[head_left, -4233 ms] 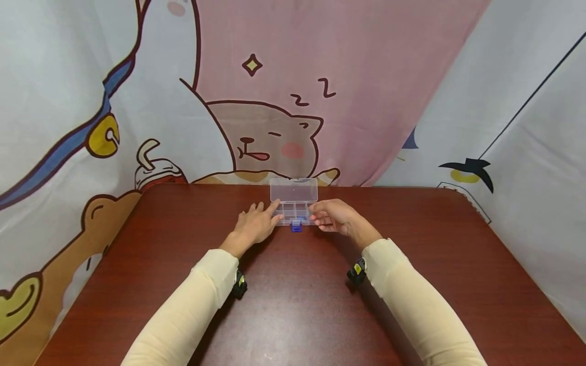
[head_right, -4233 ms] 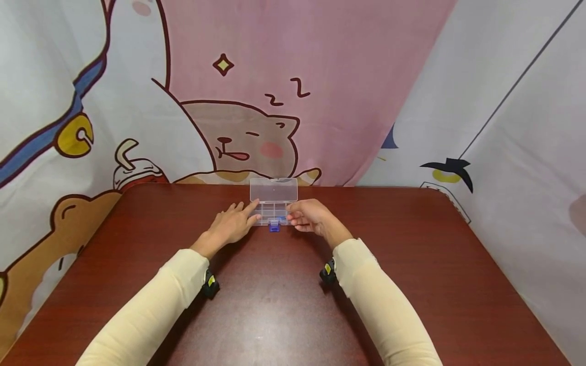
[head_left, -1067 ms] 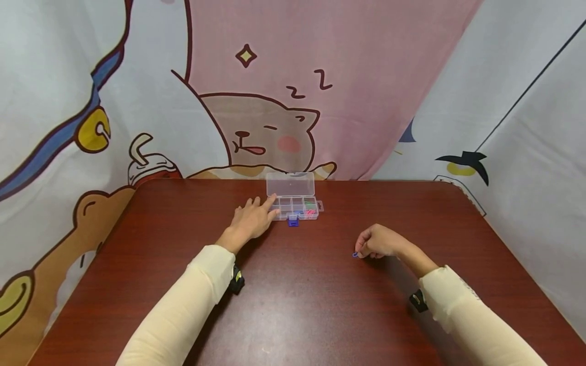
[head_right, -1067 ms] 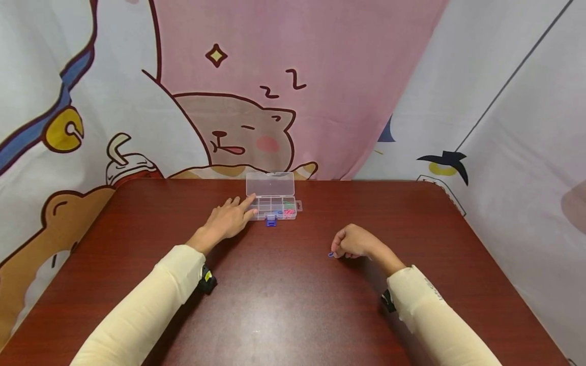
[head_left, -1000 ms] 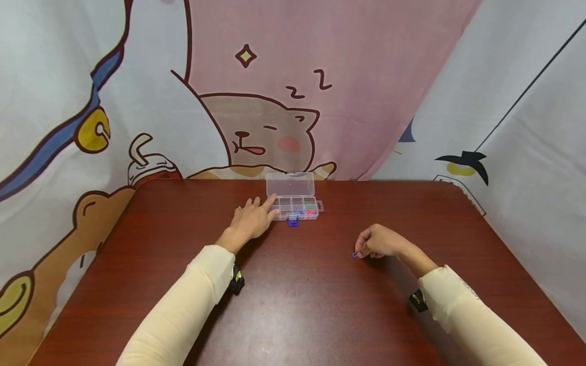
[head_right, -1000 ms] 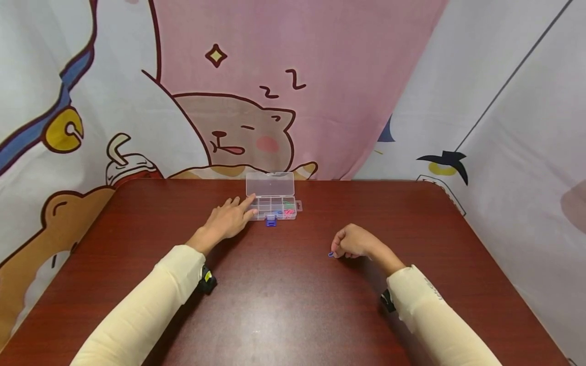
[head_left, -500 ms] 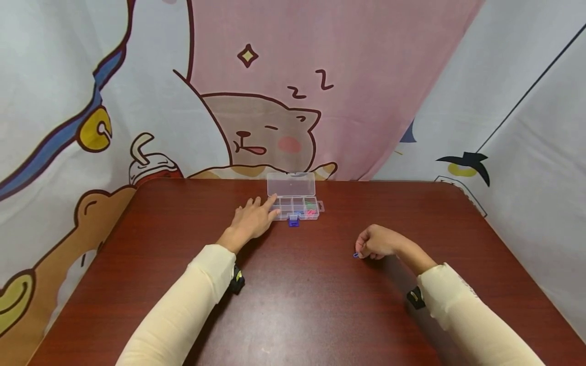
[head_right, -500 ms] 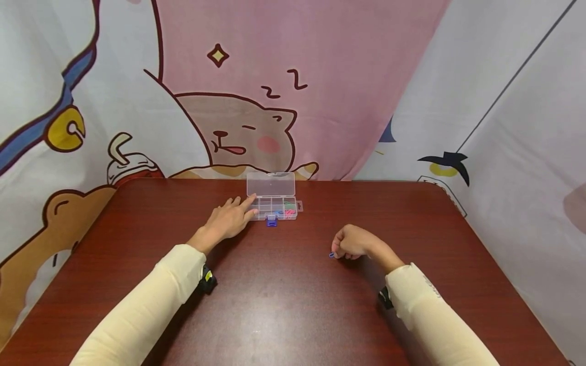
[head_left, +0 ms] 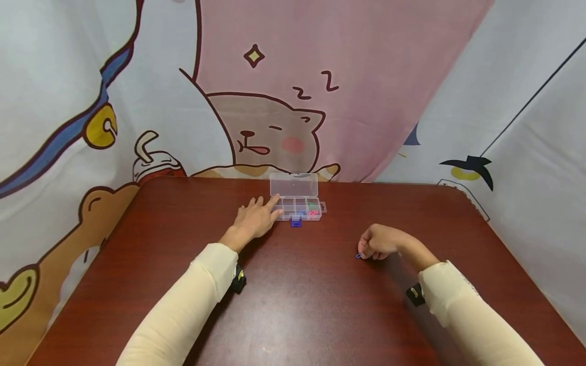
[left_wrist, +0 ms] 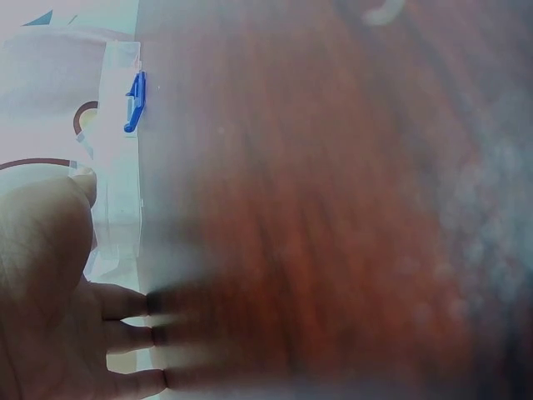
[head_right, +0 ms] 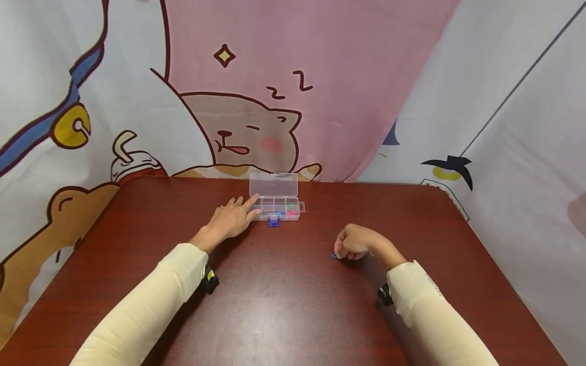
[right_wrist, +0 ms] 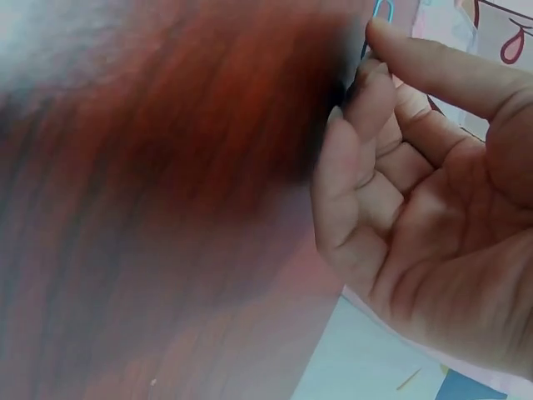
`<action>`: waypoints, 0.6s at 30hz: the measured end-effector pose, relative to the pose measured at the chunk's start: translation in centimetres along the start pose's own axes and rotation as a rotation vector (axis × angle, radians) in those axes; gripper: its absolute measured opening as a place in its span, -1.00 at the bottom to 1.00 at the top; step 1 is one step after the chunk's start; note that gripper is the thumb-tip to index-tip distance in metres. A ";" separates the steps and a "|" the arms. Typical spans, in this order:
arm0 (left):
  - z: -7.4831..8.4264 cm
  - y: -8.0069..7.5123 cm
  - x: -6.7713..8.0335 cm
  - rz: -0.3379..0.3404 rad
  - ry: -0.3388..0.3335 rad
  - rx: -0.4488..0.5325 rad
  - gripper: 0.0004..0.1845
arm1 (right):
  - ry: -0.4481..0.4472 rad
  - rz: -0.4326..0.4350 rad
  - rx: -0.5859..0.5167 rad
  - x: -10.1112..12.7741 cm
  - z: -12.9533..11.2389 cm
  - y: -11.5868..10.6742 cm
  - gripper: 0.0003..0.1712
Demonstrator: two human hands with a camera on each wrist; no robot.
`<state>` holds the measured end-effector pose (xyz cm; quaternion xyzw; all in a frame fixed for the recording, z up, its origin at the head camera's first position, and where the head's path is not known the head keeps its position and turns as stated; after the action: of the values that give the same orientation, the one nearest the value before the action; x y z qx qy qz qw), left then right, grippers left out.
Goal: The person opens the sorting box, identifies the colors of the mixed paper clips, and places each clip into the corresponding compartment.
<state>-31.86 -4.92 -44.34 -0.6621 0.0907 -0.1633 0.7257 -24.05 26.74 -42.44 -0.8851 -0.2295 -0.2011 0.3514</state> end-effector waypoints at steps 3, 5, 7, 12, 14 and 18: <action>0.0 0.1 -0.1 -0.003 -0.002 0.004 -0.35 | -0.004 -0.019 -0.075 -0.3 -0.2 -0.4 -0.94; -0.1 0.0 0.0 -0.004 -0.003 0.005 -0.35 | -0.016 -0.027 -0.153 -0.5 -0.6 -0.6 -0.92; -0.1 0.0 0.0 -0.005 -0.003 0.006 -0.35 | -0.027 -0.028 -0.243 -0.8 -1.0 -0.9 -0.90; -0.1 -0.1 0.1 -0.003 0.000 0.012 -0.35 | -0.050 -0.014 -0.515 -2.1 -2.1 -0.9 -0.89; 0.0 -0.1 0.1 0.000 0.003 0.013 -0.35 | -0.056 -0.005 -0.607 -2.7 -2.5 -0.7 -0.90; -0.1 -0.1 0.1 0.003 0.005 0.008 -0.35 | -0.074 0.011 -0.709 -3.9 -3.2 -0.1 -0.93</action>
<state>-31.79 -5.02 -44.27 -0.6588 0.0929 -0.1642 0.7283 -27.89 23.52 -42.24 -0.9599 -0.1532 -0.2344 0.0150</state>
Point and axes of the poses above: each hand's wrist, its own x-axis away from the middle knuckle, its own y-axis out of the palm, z = x × y, the point moved 3 cm from there along -x, towards the middle knuckle, and after that the axes turned 8 degrees about -x, right-handed, at the moved point
